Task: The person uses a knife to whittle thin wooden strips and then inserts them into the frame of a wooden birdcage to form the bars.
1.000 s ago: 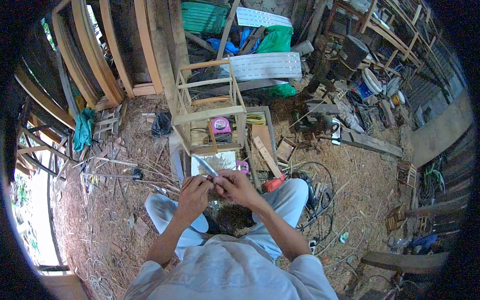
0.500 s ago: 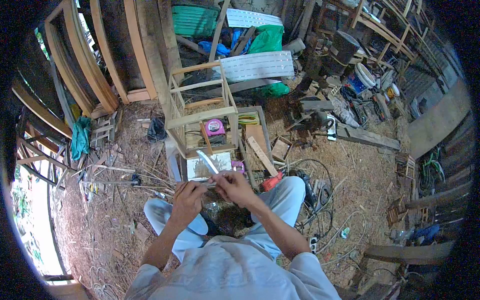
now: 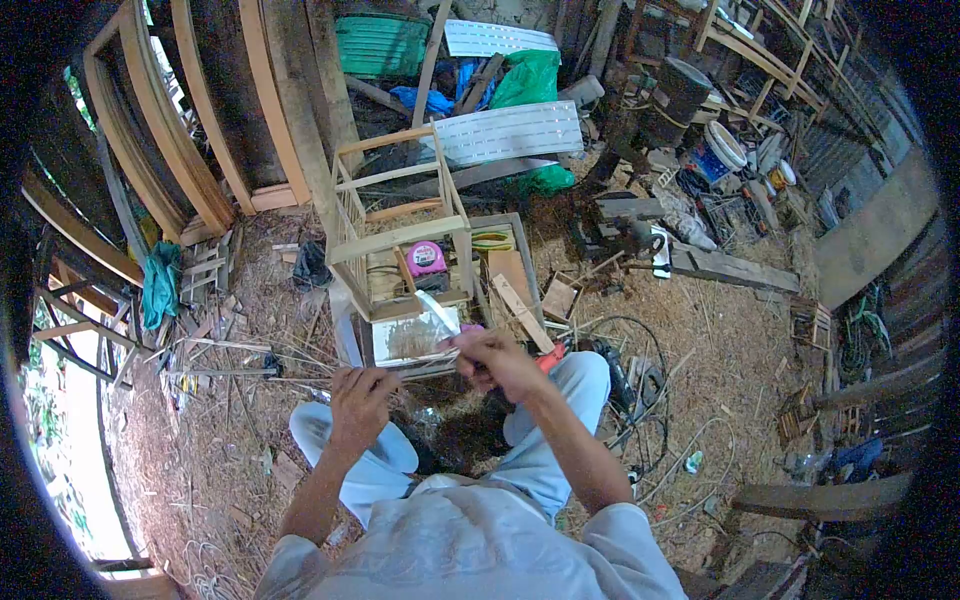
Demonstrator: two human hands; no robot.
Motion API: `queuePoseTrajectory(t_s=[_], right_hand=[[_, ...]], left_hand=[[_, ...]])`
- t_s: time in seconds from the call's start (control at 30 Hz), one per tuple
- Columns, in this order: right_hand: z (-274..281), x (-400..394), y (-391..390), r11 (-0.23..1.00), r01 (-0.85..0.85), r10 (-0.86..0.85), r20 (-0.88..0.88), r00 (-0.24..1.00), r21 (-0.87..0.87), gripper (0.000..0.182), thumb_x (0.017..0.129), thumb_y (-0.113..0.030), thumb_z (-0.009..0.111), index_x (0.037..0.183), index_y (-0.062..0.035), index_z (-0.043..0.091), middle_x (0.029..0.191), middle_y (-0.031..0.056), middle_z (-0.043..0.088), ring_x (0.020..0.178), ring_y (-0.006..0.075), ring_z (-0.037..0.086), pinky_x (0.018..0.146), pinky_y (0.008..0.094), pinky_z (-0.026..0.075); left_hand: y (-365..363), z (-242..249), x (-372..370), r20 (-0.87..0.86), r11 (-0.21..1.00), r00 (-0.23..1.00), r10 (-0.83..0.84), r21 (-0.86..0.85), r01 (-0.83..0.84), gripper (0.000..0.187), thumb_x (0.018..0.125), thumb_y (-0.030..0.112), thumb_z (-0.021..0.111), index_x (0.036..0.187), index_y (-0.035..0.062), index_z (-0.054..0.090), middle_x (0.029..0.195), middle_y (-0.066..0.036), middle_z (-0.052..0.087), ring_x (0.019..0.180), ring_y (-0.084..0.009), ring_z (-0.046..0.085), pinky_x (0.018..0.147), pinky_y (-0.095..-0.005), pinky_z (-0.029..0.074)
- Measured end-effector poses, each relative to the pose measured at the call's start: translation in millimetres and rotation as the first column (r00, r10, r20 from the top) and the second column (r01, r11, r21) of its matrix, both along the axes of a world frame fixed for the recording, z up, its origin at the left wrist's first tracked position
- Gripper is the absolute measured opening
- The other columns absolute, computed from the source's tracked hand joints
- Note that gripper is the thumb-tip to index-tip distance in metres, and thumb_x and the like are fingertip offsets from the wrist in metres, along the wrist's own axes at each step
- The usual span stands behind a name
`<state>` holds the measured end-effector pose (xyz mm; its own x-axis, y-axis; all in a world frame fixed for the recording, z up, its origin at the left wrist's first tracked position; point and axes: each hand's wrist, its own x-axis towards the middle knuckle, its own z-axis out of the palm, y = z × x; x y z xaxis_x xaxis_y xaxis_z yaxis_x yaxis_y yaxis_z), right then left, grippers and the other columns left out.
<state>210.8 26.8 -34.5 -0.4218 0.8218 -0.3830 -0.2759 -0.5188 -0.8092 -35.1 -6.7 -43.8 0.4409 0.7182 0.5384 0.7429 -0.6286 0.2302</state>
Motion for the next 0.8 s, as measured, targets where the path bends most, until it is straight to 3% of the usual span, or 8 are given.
queuePoseTrajectory(t_s=[0.17,0.27,0.47,0.57,0.63,0.7,0.73,0.8], right_hand=[[6,29,6,0.997,0.007,-0.012,0.063,0.998,0.071,0.022,0.095,-0.022,0.052,0.097,-0.0025,0.063,0.062,-0.0036,0.05,0.047,0.0038,0.038,0.04,0.02,0.026],[-11,57,16,0.949,0.296,-0.311,0.175,0.934,0.105,0.024,0.095,-0.021,0.053,0.09,-0.0008,0.064,0.062,-0.0042,0.05,0.048,0.0032,0.037,0.041,0.0203,0.025],[-5,82,19,0.979,0.2,-0.205,0.179,0.962,0.048,0.024,0.095,-0.02,0.053,0.101,0.001,0.062,0.064,-0.0047,0.047,0.048,0.0038,0.033,0.041,0.0201,0.023],[-1,91,25,0.955,0.269,-0.289,0.18,0.94,0.126,0.025,0.095,-0.022,0.053,0.1,0.0006,0.061,0.064,-0.0044,0.047,0.048,0.0035,0.033,0.041,0.0203,0.023],[8,69,20,0.938,0.304,-0.327,0.139,0.935,0.164,0.028,0.096,-0.024,0.051,0.105,-0.0004,0.062,0.064,-0.0028,0.048,0.048,0.0037,0.033,0.042,0.0204,0.024],[4,51,17,0.966,0.22,-0.232,0.083,0.969,0.137,0.028,0.096,-0.024,0.051,0.106,-0.0006,0.061,0.064,-0.0024,0.049,0.048,0.0042,0.034,0.042,0.0203,0.025],[6,48,17,0.968,0.221,-0.219,-0.03,0.975,0.117,0.026,0.096,-0.023,0.051,0.104,-0.0001,0.061,0.064,-0.0025,0.049,0.047,0.0042,0.035,0.041,0.0204,0.025],[3,67,21,0.949,0.256,-0.274,0.082,0.958,0.186,0.025,0.096,-0.022,0.05,0.103,0.0007,0.061,0.064,-0.0024,0.05,0.047,0.0039,0.035,0.04,0.0201,0.025]], left_hand=[[1,-2,-16,-0.118,0.999,0.993,0.0,0.051,0.006,0.028,0.064,0.0,0.06,0.088,0.014,0.062,0.086,0.002,0.059,0.079,-0.0157,0.056,0.082,-0.035,0.037],[5,-11,-36,-0.123,0.997,0.99,0.065,0.049,-0.06,0.029,0.063,0.001,0.06,0.088,0.014,0.062,0.087,0.002,0.059,0.078,-0.0159,0.056,0.082,-0.0358,0.037],[11,-14,-46,-0.184,0.998,0.983,0.014,0.068,-0.001,0.027,0.063,0.002,0.06,0.087,0.0139,0.062,0.086,0.002,0.059,0.08,-0.0163,0.056,0.081,-0.0367,0.038],[19,-16,-51,-0.104,0.999,0.994,0.03,0.038,-0.026,0.027,0.063,0.001,0.059,0.086,0.0144,0.062,0.086,0.002,0.059,0.08,-0.0164,0.056,0.081,-0.0369,0.038],[21,-13,-38,-0.09,0.999,0.996,-0.006,0.031,0.008,0.027,0.063,0.001,0.059,0.086,0.0146,0.062,0.087,0.002,0.059,0.08,-0.0164,0.056,0.081,-0.0369,0.037],[23,-11,-27,-0.073,0.998,0.996,-0.043,0.032,0.045,0.027,0.063,0.001,0.059,0.087,0.0148,0.062,0.087,0.002,0.06,0.081,-0.0164,0.057,0.081,-0.037,0.037],[24,-10,-24,-0.079,0.999,0.996,-0.029,0.033,0.032,0.027,0.064,0.001,0.059,0.087,0.015,0.062,0.088,0.002,0.06,0.081,-0.0164,0.057,0.082,-0.0371,0.037],[25,-10,-31,-0.091,0.999,0.996,-0.018,0.034,0.021,0.028,0.064,0.0,0.059,0.087,0.0152,0.062,0.088,0.002,0.06,0.082,-0.0164,0.057,0.082,-0.0372,0.037]])
